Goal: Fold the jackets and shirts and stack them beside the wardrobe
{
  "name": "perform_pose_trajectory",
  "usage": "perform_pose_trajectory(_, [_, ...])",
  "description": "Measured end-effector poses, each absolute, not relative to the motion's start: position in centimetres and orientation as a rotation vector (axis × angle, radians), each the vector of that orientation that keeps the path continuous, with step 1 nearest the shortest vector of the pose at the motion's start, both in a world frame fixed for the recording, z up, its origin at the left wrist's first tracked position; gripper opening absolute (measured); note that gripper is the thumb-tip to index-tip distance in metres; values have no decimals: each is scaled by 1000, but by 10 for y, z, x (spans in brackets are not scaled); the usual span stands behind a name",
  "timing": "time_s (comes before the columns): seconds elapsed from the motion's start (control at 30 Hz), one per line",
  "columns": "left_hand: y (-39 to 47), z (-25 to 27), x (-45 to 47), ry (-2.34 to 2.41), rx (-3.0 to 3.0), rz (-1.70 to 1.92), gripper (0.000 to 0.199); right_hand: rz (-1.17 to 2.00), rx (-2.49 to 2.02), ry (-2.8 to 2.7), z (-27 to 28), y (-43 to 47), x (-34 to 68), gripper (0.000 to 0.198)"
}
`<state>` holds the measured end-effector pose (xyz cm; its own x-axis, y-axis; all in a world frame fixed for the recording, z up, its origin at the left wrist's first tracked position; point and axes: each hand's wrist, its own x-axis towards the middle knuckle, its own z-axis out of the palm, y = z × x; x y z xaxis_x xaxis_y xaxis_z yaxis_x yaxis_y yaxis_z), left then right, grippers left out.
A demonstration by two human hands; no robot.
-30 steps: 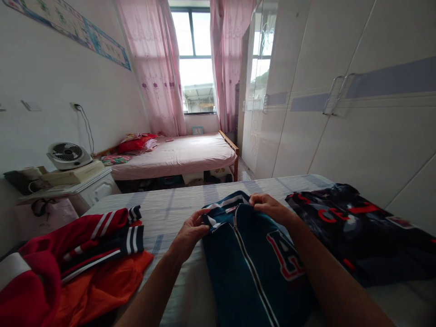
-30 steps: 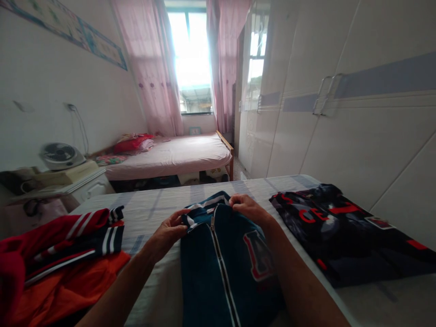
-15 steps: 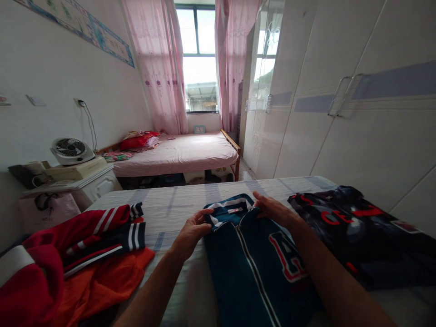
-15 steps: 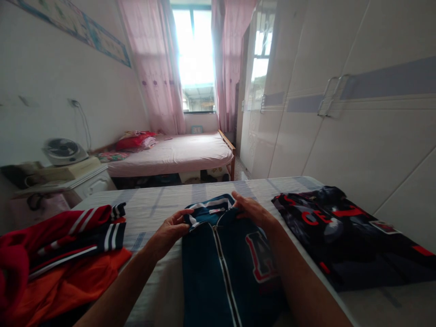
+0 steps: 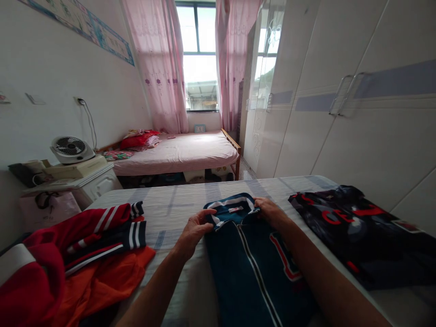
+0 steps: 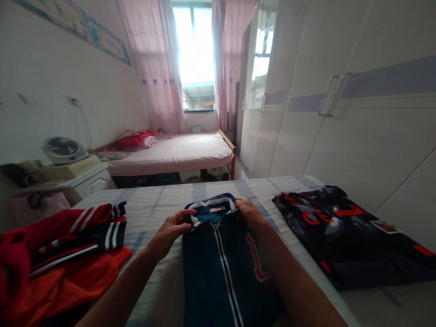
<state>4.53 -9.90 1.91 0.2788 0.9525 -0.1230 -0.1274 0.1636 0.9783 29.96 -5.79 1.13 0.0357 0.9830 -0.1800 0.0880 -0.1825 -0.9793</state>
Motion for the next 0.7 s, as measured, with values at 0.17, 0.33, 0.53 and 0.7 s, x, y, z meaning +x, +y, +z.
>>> perform_pose_trajectory(0.17, [-99, 19, 45, 976, 1116, 974, 43, 1304, -1359, -1160, 2, -55, 301, 19])
perform_pose_trajectory(0.33, [-101, 24, 47, 991, 1115, 967, 42, 1548, -1182, -824, 10, -53, 309, 6])
perform_pose_trajectory(0.53, [-102, 24, 46, 1007, 1151, 953, 44, 1546, -1151, -760, 10, -52, 318, 5])
perform_pose_trajectory(0.7, [-99, 19, 48, 1173, 1387, 986, 39, 1544, -1156, -760, 4, -51, 319, 7])
